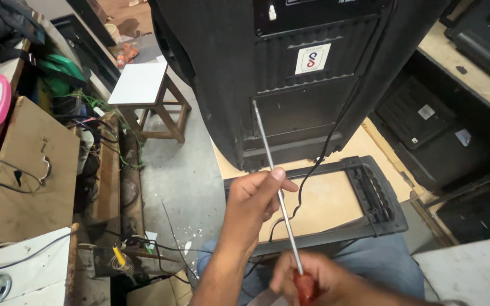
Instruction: The person uses a screwdriver to remove screws from the front and back panels of a black stereo system. They detach the front panel and set it aside, then continue unscrewing the back panel.
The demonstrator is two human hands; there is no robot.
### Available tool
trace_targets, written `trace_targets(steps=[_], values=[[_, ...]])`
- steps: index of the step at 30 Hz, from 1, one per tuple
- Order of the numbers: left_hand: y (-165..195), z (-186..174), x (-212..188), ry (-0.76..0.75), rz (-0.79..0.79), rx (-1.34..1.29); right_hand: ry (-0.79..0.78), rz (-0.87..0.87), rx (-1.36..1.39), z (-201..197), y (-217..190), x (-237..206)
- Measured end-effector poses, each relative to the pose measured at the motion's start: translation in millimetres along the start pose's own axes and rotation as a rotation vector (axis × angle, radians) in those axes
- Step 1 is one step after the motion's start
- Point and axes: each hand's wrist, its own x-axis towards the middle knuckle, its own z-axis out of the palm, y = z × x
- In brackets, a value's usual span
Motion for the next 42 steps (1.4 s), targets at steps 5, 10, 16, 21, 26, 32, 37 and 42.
trace_targets(steps=[5,10,16,21,26,32,37,42], values=[[-4,0,3,0.004,-0.017,-0.015,-0.194,-0.050,0.196,3,-2,-2],[-4,-2,5,0.012,-0.038,-0.105,-0.285,-0.015,0.096,16,-16,3],[0,0,6,0.031,-0.035,-0.174,-0.322,-0.006,0.257,25,-25,1],[3,-3,10,0.027,-0.016,-0.199,-0.287,0.104,0.194,26,-31,0],[0,0,12,0.086,-0.010,-0.225,-0.152,-0.021,0.052,34,-27,-5],[2,1,10,0.066,-0.011,-0.254,-0.448,-0.186,0.215,7,-30,8],[3,0,11,0.056,-0.030,-0.276,-0.061,-0.119,-0.061,20,-33,8],[0,-1,11,0.066,-0.008,-0.165,-0.161,-0.115,0.302,11,-52,7]])
